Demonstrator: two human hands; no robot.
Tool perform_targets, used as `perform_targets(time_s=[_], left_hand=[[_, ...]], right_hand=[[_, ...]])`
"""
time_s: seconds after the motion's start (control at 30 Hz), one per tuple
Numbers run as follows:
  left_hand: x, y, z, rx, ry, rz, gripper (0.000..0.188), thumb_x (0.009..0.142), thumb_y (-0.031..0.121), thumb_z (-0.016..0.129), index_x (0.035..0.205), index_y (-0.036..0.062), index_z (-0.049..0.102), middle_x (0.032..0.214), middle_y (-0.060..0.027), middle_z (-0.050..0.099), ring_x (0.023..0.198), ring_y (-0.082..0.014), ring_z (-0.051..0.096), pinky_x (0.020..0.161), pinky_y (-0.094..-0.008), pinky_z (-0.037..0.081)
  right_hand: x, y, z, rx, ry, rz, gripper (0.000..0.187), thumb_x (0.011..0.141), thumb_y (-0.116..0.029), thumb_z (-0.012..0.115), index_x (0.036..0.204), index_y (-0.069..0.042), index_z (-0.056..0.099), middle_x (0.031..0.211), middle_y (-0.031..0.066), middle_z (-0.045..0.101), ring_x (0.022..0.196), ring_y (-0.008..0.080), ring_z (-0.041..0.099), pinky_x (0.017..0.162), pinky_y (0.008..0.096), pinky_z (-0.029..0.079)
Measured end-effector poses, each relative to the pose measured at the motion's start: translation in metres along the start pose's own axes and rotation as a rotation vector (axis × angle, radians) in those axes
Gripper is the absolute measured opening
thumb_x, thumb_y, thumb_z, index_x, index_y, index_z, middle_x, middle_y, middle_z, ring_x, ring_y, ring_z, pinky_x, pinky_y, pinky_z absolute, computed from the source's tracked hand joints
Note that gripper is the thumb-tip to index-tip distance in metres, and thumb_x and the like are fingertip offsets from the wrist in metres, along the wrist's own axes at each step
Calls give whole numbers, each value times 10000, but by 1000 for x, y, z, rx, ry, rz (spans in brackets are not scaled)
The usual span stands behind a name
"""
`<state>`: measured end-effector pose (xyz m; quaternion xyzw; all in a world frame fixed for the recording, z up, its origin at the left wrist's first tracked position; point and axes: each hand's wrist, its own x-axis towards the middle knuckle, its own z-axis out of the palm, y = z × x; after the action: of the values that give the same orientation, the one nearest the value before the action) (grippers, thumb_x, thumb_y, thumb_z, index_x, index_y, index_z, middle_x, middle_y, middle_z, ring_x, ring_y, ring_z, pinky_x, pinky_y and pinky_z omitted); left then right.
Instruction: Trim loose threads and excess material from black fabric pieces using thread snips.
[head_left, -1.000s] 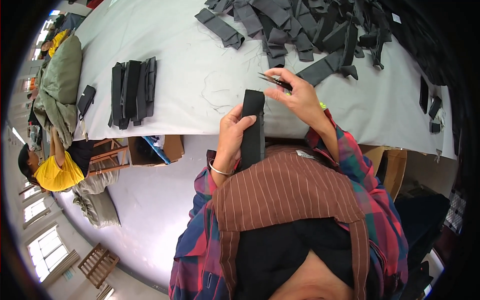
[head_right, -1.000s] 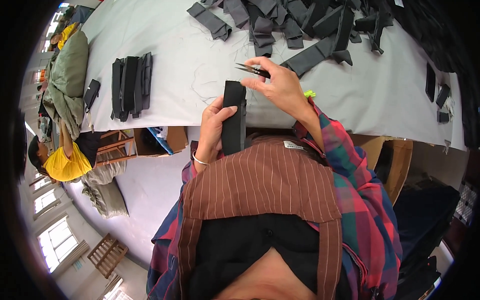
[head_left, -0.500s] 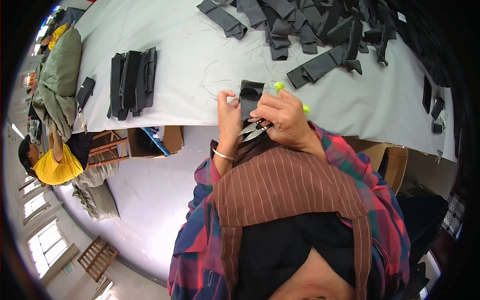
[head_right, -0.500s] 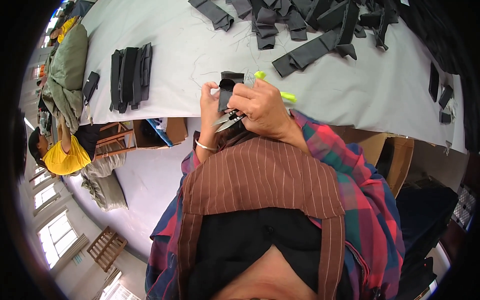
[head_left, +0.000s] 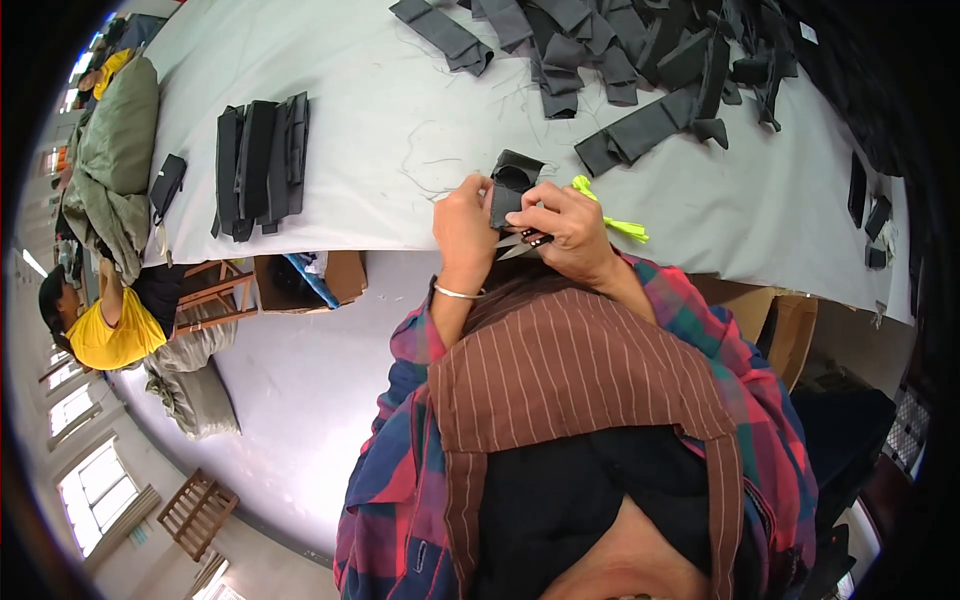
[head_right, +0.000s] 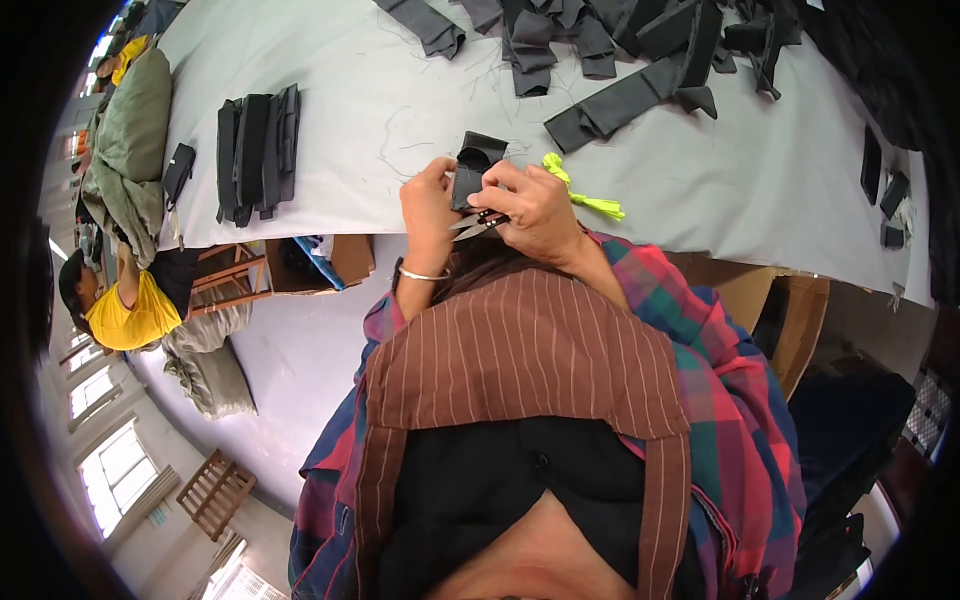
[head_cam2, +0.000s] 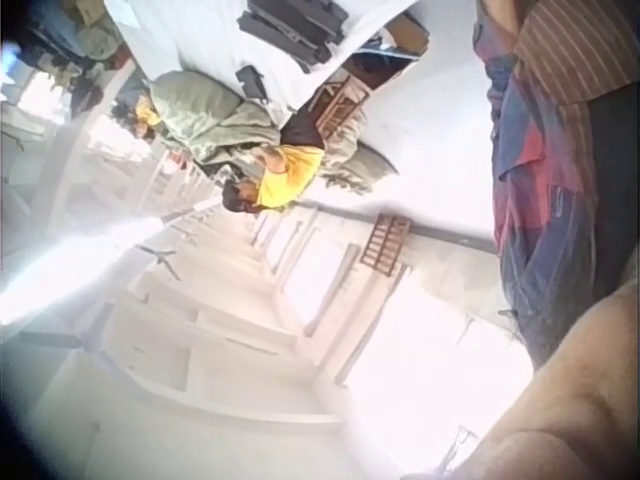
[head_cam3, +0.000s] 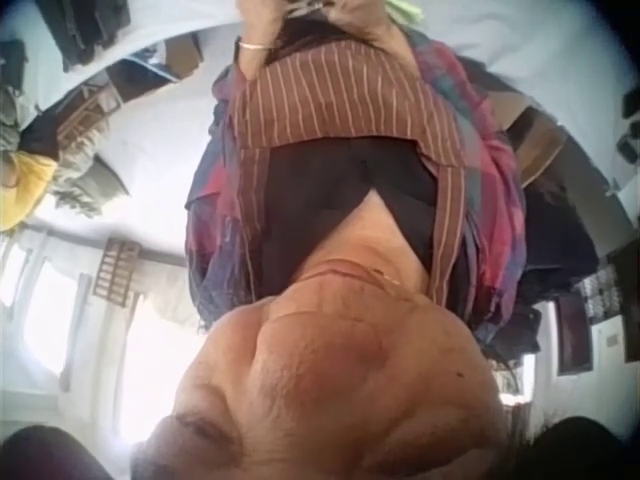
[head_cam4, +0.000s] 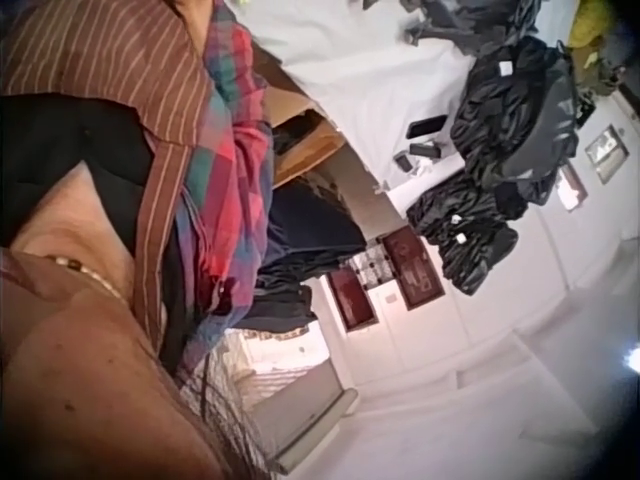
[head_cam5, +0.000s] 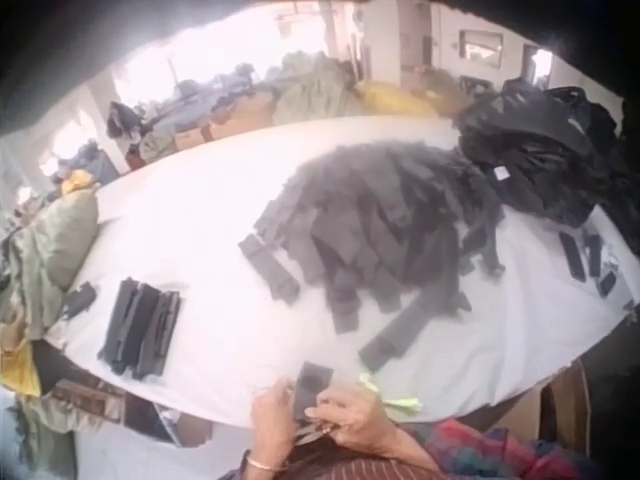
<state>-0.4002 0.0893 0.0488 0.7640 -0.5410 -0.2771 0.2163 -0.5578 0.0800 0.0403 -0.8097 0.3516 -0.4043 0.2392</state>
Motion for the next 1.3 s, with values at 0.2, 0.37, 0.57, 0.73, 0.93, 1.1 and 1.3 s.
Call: perform_targets(time_s=[0.2,0.37,0.57,0.73,0.93,1.1,1.3], left_hand=[[-7,-10,-3,-1311,-507,-301,301,951,247,513,1056,-17,609,1002,-114,663,889,-194,638,817,-331,500],[-7,-5,-3,-1443,-500,-284,332,960,259,500,1055,-45,593,995,-100,657,904,-181,631,860,-338,489],[-4,-17,4,-1361,-493,-212,239,934,166,544,1069,-23,603,962,-81,664,847,-147,640,769,-288,524],[-7,-4,2,-1168,-362,-116,237,943,111,515,1082,-56,610,962,-80,668,784,-136,650,732,-278,538],[-7,-9,2,-1204,-395,-95,255,946,110,510,1109,-68,594,985,-89,660,822,-122,637,761,-269,529],[-10,-15,9,-1203,-355,-60,238,947,80,504,1134,-50,571,984,-96,657,854,-107,618,775,-259,521],[-11,-19,13,-1243,-313,5,181,937,26,503,1113,-4,476,975,-101,659,848,-102,616,755,-239,517]], right_hand=[[0,5,-3,295,79,189,304,593,94,668,838,-83,698,794,24,565,659,162,579,566,268,459],[0,8,-4,336,61,208,293,609,101,669,847,-69,697,808,20,570,668,147,579,569,258,455],[2,8,-7,300,-3,229,219,680,78,701,858,-50,692,825,37,561,694,147,560,611,239,443],[25,17,-17,502,-62,395,166,874,-136,645,978,-15,689,892,46,657,793,111,596,729,241,461],[43,26,-21,455,-183,506,290,951,-217,537,1128,-16,648,1044,71,690,986,108,616,843,236,464],[36,29,-20,542,-100,510,302,913,-250,576,1110,-35,657,989,104,700,885,156,658,777,263,480],[32,12,-38,169,-166,369,278,814,-133,656,1091,-121,683,991,49,687,853,163,624,813,274,459]])
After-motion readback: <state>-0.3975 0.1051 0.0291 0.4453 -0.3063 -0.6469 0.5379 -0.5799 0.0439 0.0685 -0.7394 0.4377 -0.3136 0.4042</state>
